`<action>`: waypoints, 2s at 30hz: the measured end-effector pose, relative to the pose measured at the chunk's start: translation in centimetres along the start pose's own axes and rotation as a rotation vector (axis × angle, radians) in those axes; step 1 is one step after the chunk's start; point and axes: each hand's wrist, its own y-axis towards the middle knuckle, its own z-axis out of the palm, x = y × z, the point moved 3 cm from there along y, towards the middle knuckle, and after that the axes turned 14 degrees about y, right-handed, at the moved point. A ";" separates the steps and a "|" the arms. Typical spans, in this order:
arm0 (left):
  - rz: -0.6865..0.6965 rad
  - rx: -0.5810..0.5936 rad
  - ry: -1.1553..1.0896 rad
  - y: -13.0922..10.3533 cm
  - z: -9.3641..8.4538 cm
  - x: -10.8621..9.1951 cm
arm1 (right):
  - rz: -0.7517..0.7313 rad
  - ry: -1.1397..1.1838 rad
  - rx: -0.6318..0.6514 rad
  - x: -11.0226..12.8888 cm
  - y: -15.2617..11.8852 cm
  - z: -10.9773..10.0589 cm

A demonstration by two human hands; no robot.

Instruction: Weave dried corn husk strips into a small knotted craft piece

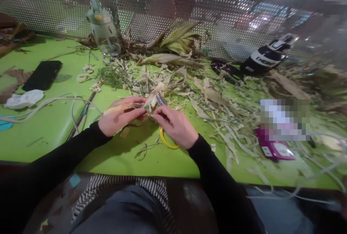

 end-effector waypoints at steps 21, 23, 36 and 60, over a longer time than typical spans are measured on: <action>-0.094 0.002 -0.099 0.0 -0.2 0.1 | -0.086 -0.046 0.128 0.3 0.0 0.6; -0.104 0.029 -0.086 0.0 0.1 0.1 | -0.059 -0.033 0.125 0.2 0.0 0.6; 0.006 0.101 -0.006 -0.1 0.8 1.2 | -0.001 0.066 -0.110 -0.1 0.0 0.7; 0.296 -0.017 0.158 -1.1 0.6 -0.2 | -0.232 0.000 -0.232 0.3 -0.5 0.3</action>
